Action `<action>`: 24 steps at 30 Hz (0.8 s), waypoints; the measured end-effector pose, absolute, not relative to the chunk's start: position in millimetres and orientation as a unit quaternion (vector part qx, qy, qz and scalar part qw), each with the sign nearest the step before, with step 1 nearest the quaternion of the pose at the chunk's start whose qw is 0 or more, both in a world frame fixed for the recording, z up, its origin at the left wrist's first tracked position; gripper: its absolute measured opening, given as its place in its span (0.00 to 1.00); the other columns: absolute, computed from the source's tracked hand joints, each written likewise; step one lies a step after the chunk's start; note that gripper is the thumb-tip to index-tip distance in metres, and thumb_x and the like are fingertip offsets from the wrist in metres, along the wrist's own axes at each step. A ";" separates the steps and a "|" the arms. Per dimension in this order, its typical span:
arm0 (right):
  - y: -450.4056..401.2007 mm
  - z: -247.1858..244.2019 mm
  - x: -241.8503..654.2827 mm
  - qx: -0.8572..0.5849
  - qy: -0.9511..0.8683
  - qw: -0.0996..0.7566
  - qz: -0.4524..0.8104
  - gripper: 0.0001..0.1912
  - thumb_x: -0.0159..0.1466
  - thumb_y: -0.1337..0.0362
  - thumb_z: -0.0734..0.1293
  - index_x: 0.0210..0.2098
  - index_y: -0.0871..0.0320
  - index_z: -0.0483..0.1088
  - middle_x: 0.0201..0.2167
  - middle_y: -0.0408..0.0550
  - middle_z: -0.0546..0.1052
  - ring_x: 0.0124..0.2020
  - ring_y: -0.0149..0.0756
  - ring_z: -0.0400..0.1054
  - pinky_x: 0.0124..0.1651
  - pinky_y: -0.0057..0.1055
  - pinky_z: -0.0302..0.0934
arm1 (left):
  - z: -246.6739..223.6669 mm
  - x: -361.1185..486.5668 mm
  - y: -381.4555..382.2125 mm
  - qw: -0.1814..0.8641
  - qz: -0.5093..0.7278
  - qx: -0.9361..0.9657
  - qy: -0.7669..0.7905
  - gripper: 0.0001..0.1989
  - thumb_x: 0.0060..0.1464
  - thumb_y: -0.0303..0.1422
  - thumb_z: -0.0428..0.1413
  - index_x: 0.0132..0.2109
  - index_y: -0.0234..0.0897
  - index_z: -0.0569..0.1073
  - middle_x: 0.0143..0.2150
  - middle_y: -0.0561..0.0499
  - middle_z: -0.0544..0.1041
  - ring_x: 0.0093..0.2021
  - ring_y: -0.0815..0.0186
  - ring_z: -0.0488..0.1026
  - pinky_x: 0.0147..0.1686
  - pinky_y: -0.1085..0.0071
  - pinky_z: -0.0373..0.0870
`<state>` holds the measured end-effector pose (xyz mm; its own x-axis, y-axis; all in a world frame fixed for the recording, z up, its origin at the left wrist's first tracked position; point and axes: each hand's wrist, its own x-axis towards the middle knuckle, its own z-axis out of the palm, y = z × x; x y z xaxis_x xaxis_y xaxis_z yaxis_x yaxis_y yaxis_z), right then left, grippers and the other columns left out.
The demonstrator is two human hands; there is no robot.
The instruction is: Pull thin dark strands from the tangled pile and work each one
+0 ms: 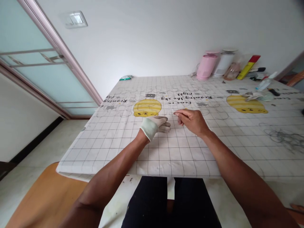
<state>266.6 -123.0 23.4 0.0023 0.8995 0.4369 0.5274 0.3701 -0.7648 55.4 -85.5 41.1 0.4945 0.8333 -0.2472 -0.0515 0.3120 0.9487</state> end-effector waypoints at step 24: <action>-113.3 14.8 264.7 -0.577 -0.658 0.424 0.233 0.16 0.69 0.51 0.70 0.44 0.56 0.80 0.23 0.44 0.78 0.22 0.34 0.71 0.28 0.31 0.68 | 65.0 -99.1 -161.4 0.375 0.437 0.598 0.558 0.19 0.66 0.45 0.55 0.51 0.36 0.81 0.42 0.45 0.86 0.40 0.61 0.84 0.44 0.66 0.81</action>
